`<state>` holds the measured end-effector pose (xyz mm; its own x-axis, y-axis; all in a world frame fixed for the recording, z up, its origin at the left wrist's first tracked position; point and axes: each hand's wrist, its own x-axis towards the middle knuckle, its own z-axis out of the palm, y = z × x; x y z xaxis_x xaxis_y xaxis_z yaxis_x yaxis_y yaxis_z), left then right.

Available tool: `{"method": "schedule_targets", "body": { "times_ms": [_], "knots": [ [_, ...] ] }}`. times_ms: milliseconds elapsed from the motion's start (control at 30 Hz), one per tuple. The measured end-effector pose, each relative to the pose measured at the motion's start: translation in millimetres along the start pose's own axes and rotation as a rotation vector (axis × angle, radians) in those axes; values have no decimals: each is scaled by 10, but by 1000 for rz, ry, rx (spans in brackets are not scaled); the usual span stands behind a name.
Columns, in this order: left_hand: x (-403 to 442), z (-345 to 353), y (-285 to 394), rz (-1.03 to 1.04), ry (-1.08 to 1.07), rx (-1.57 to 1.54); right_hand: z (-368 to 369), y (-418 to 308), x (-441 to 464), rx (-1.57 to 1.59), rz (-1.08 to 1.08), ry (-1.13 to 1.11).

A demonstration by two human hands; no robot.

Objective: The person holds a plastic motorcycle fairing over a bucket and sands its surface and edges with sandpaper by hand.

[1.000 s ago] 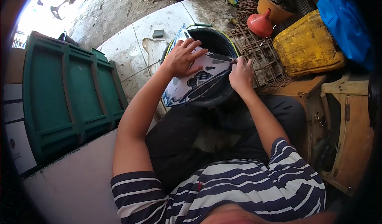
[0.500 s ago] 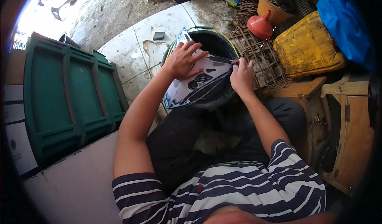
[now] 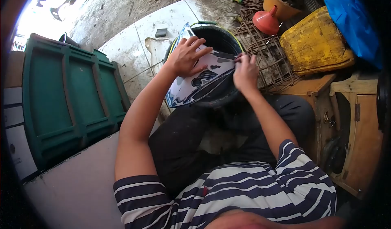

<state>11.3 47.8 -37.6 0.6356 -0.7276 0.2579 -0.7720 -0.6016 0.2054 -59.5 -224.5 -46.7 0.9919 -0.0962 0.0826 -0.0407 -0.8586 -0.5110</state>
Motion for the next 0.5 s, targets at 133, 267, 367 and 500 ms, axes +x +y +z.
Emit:
{"method": "schedule_targets", "body": {
  "times_ms": [133,267,367,500],
  "knots": [
    [34,-22,-14,11,13,-18,181,-70,-157,-57,-179,53],
    [35,-30,-3,-3,6,-20,16,7,74,-17,27,-25],
    [26,-6,-14,1,14,-9,69,49,39,-37,10,-36],
    [22,17,-19,11,20,0,77,-185,-217,-99,-137,-20]
  ]
}}
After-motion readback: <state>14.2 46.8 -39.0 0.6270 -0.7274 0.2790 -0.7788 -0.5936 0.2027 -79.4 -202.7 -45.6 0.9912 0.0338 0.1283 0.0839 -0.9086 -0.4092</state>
